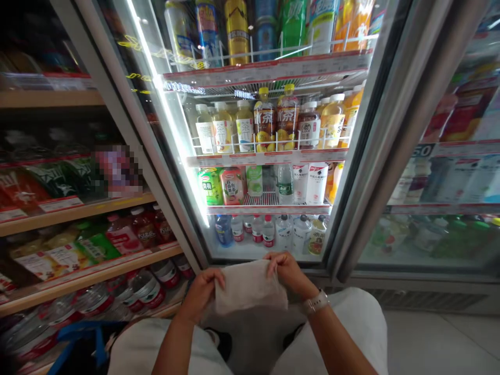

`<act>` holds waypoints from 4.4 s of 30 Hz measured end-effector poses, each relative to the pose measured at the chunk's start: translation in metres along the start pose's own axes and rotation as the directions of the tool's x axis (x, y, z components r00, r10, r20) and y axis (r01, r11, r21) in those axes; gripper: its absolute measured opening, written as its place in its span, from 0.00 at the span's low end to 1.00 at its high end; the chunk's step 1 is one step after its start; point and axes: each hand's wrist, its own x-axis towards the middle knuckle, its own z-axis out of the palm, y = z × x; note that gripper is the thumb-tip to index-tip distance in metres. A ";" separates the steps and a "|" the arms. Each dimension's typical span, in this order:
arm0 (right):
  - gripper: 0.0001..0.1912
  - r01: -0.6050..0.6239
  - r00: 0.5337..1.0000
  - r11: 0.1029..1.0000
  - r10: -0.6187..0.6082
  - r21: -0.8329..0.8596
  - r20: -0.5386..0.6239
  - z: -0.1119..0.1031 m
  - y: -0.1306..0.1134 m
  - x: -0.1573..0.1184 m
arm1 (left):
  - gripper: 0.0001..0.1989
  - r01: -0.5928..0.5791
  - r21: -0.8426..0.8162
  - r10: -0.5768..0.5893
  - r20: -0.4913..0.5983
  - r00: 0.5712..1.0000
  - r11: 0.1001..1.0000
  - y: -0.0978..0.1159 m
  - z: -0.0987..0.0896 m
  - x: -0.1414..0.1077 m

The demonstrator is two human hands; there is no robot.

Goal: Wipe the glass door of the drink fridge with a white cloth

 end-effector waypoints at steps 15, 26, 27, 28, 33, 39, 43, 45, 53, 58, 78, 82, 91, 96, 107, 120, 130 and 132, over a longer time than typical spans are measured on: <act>0.25 -0.348 0.937 0.866 0.305 0.359 0.171 0.033 0.054 -0.012 | 0.14 0.013 -0.241 -0.009 0.019 1.000 0.970 -0.011 0.024 0.004; 0.20 0.354 0.683 0.891 -0.454 -0.284 -0.573 0.019 -0.043 0.038 | 0.21 -0.468 0.591 0.727 -0.333 0.600 0.657 0.019 0.017 0.074; 0.17 0.408 0.554 0.785 -0.619 -0.467 -0.557 0.018 -0.056 0.046 | 0.22 -0.487 0.698 0.824 -0.272 0.497 0.525 0.034 0.019 0.086; 0.15 0.441 0.444 0.644 -0.762 -0.625 -0.471 0.016 -0.068 0.053 | 0.24 -0.483 0.782 0.892 -0.198 0.407 0.394 0.050 0.020 0.100; 0.27 0.429 0.446 -0.041 -0.859 -0.902 0.251 0.015 -0.083 0.095 | 0.32 -0.382 0.923 0.971 0.136 0.195 -0.053 0.098 0.024 0.161; 0.40 0.319 0.520 -0.108 -0.810 -0.942 0.269 0.025 -0.058 0.119 | 0.34 -0.291 0.924 0.960 0.275 0.052 -0.249 0.084 0.018 0.195; 0.44 0.251 0.465 -0.031 -0.873 -0.968 0.148 0.032 -0.058 0.123 | 0.33 -0.273 0.928 0.961 0.274 0.036 -0.255 0.080 0.015 0.197; 0.44 0.182 0.474 -0.012 -0.875 -0.983 0.098 0.035 -0.059 0.125 | 0.34 -0.273 0.927 0.960 0.278 0.044 -0.256 0.080 0.014 0.197; 0.43 0.069 0.441 -0.142 -0.884 -0.987 0.158 0.016 -0.038 0.130 | 0.34 -0.300 0.920 0.962 0.272 0.027 -0.252 0.078 0.014 0.198; 0.45 0.124 0.426 -0.110 -0.892 -0.986 0.153 0.003 -0.031 0.130 | 0.33 -0.310 0.917 0.962 0.273 0.023 -0.253 0.077 0.014 0.198; 0.49 0.036 0.482 -0.083 -0.872 -0.996 0.091 -0.018 0.015 0.110 | 0.35 -0.295 0.924 0.961 0.272 0.054 -0.245 0.074 0.013 0.197; 0.51 0.062 0.499 -0.007 -0.866 -0.998 0.037 0.012 -0.026 0.118 | 0.36 -0.296 0.925 0.960 0.269 0.073 -0.237 0.074 0.013 0.197; 0.05 0.186 0.319 -0.164 -0.923 -0.969 0.217 0.043 -0.060 0.151 | 0.35 -0.279 0.927 0.958 0.280 0.069 -0.251 0.075 0.014 0.195; 0.11 0.402 0.281 -0.381 -0.814 -0.833 0.508 0.007 -0.001 0.134 | 0.35 -0.265 0.929 0.956 0.285 0.065 -0.259 0.075 0.014 0.195; 0.35 0.265 0.320 -0.290 -0.873 -0.919 0.368 0.016 -0.041 0.147 | 0.35 -0.221 0.933 0.950 0.305 0.065 -0.284 0.073 0.013 0.194; 0.34 0.325 0.413 -0.241 -0.834 -0.914 0.367 0.036 -0.007 0.140 | 0.32 -0.236 0.938 0.954 0.284 0.098 -0.255 0.072 0.019 0.190; 0.37 0.219 0.422 -0.128 -0.881 -0.967 0.212 0.028 -0.023 0.138 | 0.32 -0.217 0.944 0.956 0.275 0.098 -0.249 0.054 0.022 0.191; 0.36 0.325 0.459 -0.194 -0.823 -0.926 0.333 0.034 0.009 0.141 | 0.31 -0.221 0.944 0.958 0.270 0.097 -0.244 0.055 0.020 0.192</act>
